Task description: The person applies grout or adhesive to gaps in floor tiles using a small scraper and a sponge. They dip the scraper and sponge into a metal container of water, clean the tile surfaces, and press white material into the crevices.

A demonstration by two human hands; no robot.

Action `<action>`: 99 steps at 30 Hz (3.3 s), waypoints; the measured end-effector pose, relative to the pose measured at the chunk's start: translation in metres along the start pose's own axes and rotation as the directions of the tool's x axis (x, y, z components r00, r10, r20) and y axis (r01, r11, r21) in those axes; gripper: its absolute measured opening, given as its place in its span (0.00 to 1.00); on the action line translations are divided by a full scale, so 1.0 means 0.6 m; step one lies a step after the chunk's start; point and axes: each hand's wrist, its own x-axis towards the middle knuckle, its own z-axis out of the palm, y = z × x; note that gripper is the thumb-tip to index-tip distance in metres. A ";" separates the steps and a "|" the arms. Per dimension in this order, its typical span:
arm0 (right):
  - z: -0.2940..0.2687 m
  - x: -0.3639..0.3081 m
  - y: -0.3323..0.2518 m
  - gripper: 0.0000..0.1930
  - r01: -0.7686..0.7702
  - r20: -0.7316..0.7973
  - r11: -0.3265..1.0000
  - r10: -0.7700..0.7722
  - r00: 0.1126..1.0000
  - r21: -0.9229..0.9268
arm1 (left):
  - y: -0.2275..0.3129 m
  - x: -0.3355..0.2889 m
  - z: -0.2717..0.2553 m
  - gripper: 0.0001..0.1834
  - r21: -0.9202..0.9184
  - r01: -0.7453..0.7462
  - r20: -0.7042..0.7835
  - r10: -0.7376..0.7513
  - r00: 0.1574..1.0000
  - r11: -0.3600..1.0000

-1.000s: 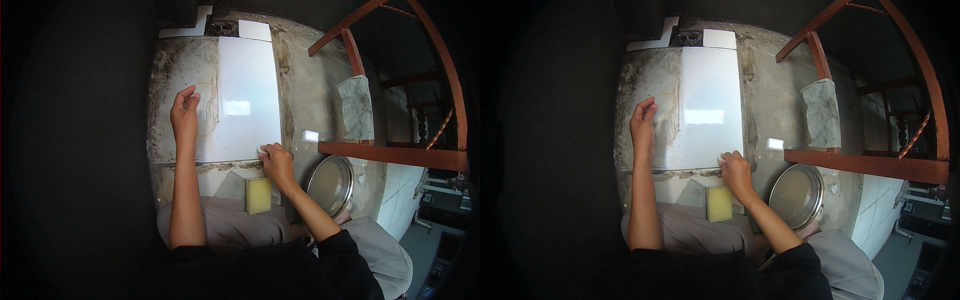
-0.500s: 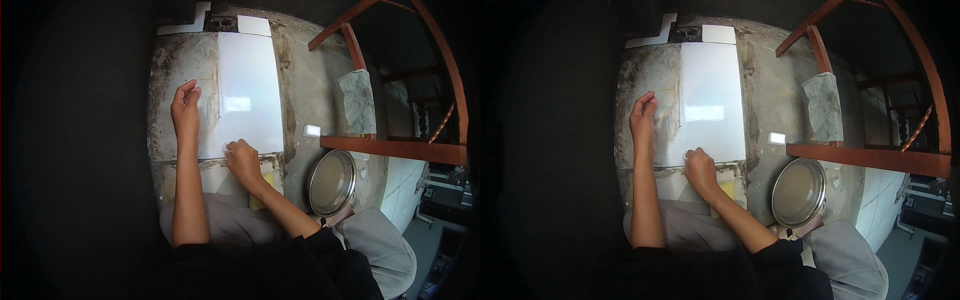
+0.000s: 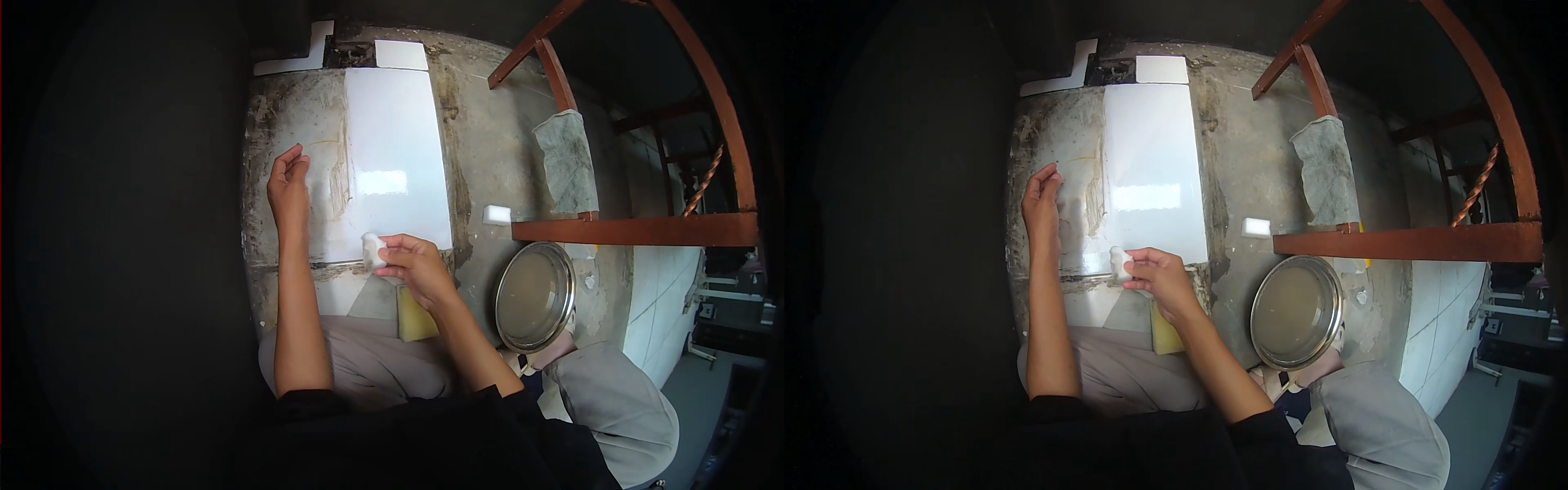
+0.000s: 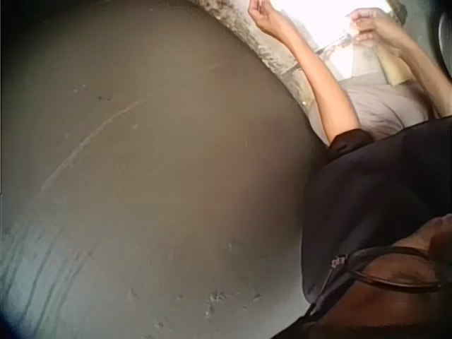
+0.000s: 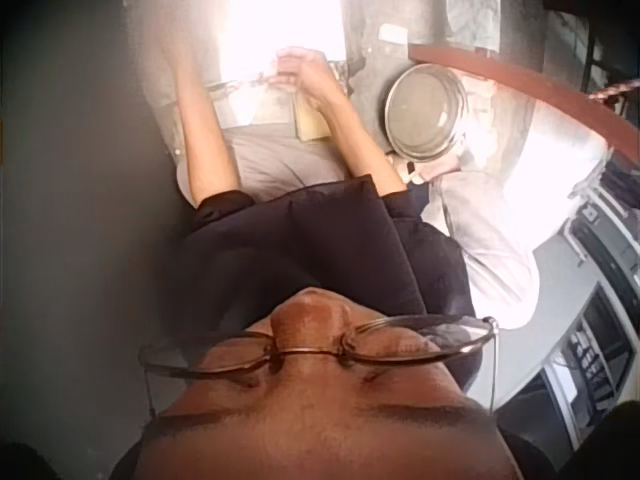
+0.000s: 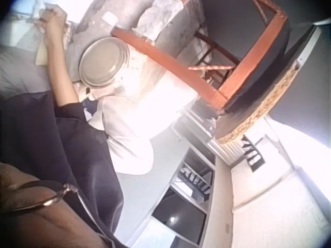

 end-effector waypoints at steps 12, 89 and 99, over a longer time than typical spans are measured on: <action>-0.333 -0.223 -0.009 0.17 0.236 -0.515 0.828 -0.512 0.688 -0.508 | -0.003 -0.005 -0.004 0.15 0.019 -0.024 0.001 0.024 1.000 1.000; -0.392 -0.193 0.001 0.17 0.203 -0.581 0.814 -0.541 0.608 -0.544 | -0.007 -0.002 -0.009 0.17 0.033 0.027 0.028 -0.028 0.999 0.999; -0.358 -0.196 0.011 0.23 -0.133 -0.182 0.128 -0.797 0.576 -0.983 | -0.006 -0.003 -0.014 0.17 0.031 0.011 0.029 -0.011 1.000 0.999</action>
